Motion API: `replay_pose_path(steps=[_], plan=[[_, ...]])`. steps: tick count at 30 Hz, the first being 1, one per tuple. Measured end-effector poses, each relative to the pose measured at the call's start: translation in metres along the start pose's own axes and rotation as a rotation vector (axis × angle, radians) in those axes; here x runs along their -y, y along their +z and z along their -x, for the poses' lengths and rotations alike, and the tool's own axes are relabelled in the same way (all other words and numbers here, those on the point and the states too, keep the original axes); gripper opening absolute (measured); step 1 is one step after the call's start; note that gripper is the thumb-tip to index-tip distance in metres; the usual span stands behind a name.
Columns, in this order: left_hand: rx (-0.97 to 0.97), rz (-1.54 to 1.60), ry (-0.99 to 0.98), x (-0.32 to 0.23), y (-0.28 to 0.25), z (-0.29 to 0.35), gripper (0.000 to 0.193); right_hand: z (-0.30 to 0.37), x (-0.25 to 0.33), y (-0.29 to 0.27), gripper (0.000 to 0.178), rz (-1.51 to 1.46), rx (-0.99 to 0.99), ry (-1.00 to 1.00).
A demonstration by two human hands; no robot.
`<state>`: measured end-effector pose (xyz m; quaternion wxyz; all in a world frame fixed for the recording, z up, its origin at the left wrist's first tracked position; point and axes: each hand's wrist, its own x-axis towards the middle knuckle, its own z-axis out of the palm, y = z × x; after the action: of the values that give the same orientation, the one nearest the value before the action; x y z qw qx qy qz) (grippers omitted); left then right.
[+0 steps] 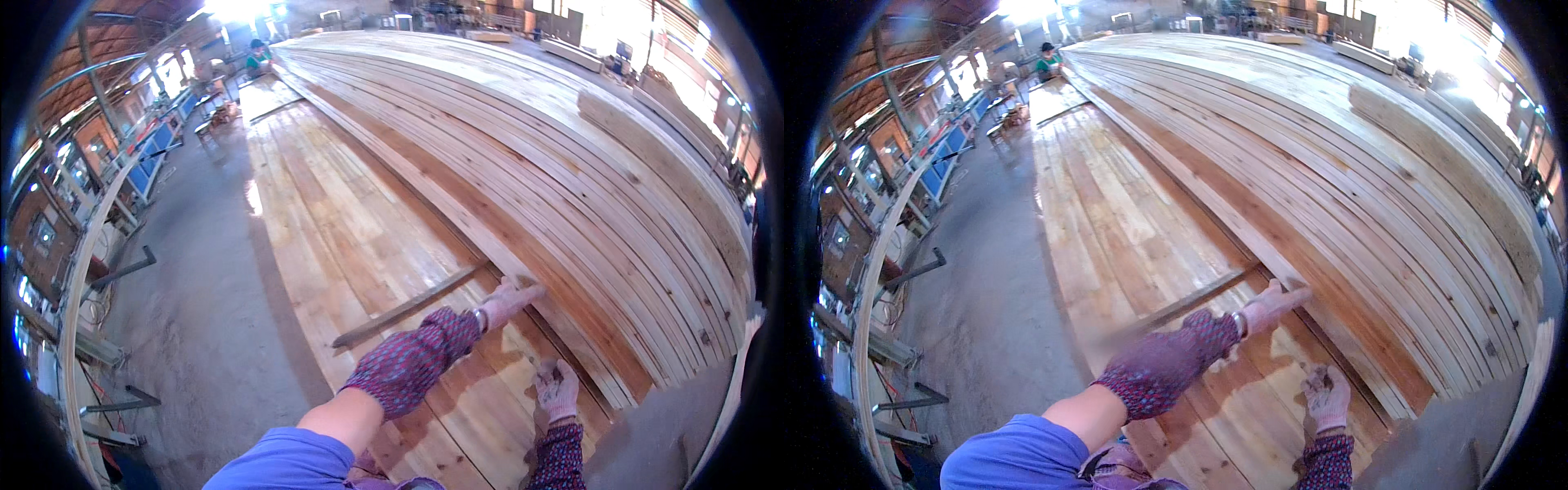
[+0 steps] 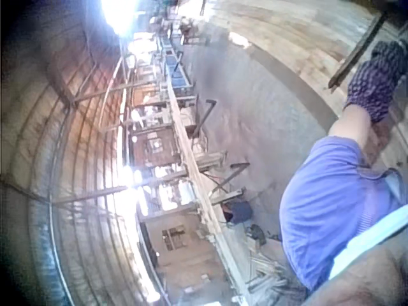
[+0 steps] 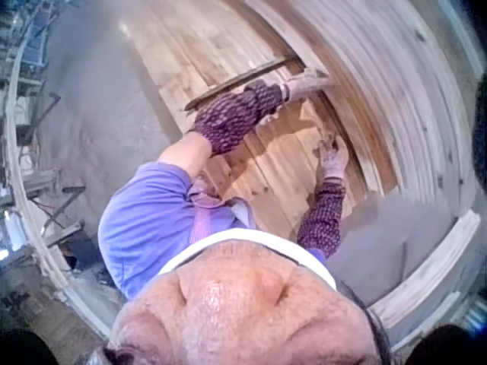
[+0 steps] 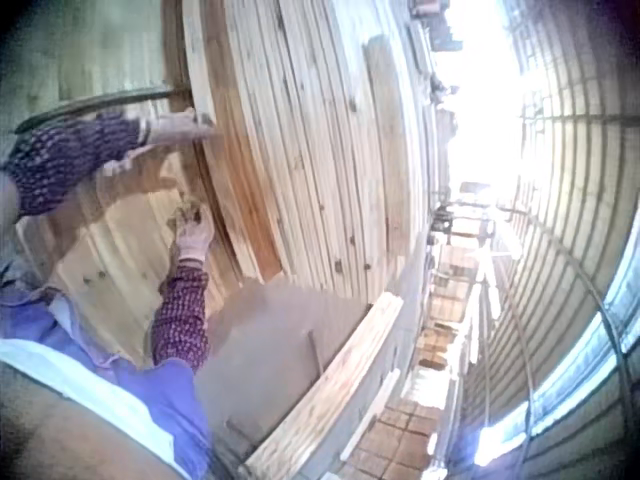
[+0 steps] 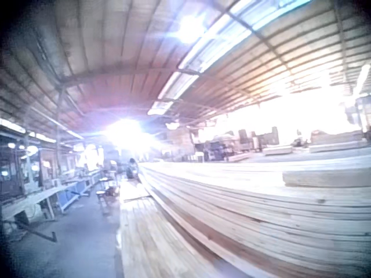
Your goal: The person picks up long wooden planks from a pile and carries them to a metal rack. They place the planks onto the rack, stacking them one by one. The person repeats this process, moving planks from the floor to the rack.
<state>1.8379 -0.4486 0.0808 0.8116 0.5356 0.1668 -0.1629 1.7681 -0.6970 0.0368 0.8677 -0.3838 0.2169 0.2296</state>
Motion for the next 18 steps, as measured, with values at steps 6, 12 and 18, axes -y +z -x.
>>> replay_pose_path(steps=[6,12,18], plan=[[-0.126,0.187,0.356,0.072,-0.12,0.216,0.055,0.048,-0.079,0.008,0.022,0.026,0.165,0.277],[-0.909,0.669,0.406,0.211,-0.221,0.438,0.028,0.1,-0.152,0.063,0.028,0.309,0.237,0.096],[-1.349,0.9,0.228,0.347,-0.285,0.566,0.029,0.161,-0.269,0.184,0.035,0.521,0.496,0.197]])
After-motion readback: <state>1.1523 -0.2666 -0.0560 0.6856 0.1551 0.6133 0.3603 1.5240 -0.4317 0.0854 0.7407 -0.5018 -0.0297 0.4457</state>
